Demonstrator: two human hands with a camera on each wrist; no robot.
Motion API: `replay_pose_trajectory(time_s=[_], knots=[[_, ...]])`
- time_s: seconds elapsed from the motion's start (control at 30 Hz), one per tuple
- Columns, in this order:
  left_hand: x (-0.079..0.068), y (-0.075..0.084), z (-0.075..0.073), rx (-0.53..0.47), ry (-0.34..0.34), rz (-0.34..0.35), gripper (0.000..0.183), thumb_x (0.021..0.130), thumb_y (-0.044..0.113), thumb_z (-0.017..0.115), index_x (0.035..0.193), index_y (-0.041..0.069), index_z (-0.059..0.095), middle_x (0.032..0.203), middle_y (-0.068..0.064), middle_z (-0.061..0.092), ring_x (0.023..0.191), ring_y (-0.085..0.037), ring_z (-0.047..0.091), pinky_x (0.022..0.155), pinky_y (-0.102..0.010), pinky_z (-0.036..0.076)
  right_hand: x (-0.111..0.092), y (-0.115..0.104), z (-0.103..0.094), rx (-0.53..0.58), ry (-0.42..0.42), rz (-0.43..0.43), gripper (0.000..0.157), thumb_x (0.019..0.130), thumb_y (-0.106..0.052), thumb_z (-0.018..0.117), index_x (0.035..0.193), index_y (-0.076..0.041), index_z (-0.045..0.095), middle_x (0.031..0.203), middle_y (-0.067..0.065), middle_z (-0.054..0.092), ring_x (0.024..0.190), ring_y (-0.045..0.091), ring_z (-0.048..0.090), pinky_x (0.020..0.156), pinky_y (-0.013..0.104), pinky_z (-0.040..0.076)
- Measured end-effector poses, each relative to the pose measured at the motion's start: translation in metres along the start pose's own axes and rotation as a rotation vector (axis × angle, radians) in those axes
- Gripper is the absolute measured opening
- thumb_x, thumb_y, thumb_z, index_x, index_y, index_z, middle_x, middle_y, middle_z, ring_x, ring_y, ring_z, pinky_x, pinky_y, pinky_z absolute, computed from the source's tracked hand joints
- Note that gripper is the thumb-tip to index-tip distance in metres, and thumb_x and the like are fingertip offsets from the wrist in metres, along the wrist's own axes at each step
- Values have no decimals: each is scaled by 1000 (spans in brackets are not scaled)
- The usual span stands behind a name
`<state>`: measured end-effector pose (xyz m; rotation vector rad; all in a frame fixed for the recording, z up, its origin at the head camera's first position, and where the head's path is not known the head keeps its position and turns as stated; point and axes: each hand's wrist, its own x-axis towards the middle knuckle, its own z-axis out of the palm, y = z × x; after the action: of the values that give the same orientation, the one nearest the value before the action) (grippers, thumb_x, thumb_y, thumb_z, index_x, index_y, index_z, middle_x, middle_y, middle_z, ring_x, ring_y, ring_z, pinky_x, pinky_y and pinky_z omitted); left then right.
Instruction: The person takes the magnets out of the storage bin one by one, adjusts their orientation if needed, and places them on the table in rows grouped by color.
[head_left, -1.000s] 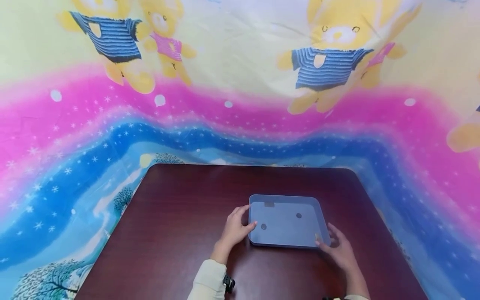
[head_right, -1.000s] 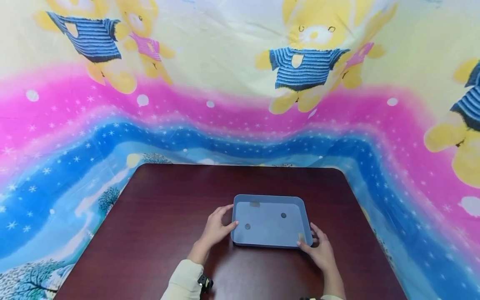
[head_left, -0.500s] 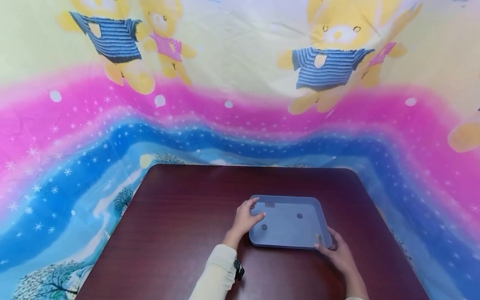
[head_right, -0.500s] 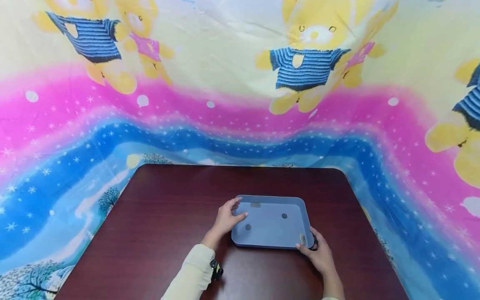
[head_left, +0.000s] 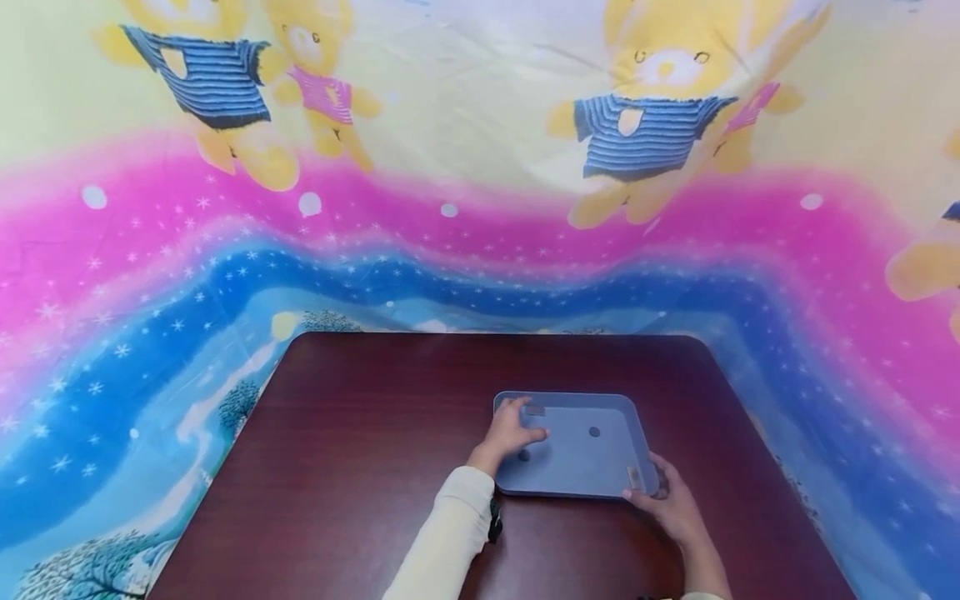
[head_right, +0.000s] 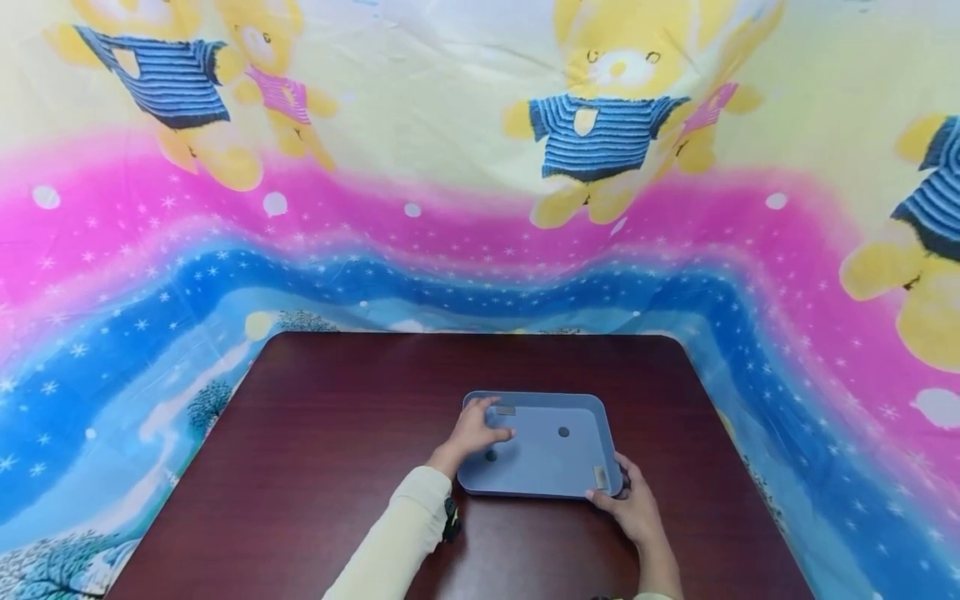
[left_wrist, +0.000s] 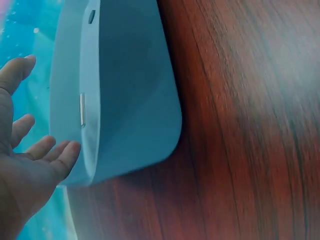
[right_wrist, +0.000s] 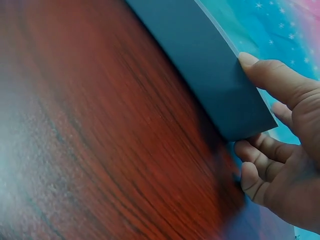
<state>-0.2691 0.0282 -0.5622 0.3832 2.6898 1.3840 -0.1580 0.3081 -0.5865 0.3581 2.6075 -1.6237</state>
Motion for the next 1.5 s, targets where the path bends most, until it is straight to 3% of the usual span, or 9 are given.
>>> replay_pose_trajectory(time_s=[0.2,0.53,0.9,1.07,1.33,1.5], knots=[[3,1,10,24,-43,-58,71,76,31,76,135,5,46,133,-19,41,115,-31,46,87,-41,44,-2,0,3,19,2,1,94,73,-18,80,144,-2,21,133,27,39,107,37,51,80,36,44],[11,5,9,117,-95,-96,77,74,37,76,137,6,44,132,-15,44,115,-31,41,88,-43,42,-2,-1,3,49,2,-5,94,73,-16,80,144,-2,21,136,28,36,110,39,49,84,38,44],[19,4,21,334,-87,-106,63,76,31,74,131,7,54,118,-15,43,99,-28,36,80,-39,39,-2,2,3,86,-7,-12,92,74,-14,79,144,-4,21,136,27,36,102,34,52,73,29,47],[21,5,28,346,-27,-115,48,75,26,73,118,10,63,110,-15,40,96,-31,34,75,-41,38,-1,5,1,89,7,-22,92,73,-14,80,144,-5,22,135,26,38,101,35,53,73,29,46],[26,7,39,427,95,-222,38,74,32,77,111,26,69,102,-13,42,92,-32,37,70,-46,41,-2,3,4,113,18,-49,90,73,-11,79,143,-2,23,132,29,40,100,37,54,71,30,47],[27,10,42,428,128,-220,20,77,36,74,96,29,75,98,-12,46,90,-32,40,71,-46,42,-1,6,4,128,34,-46,88,73,-9,79,143,-4,24,132,27,40,99,35,54,70,28,47]])
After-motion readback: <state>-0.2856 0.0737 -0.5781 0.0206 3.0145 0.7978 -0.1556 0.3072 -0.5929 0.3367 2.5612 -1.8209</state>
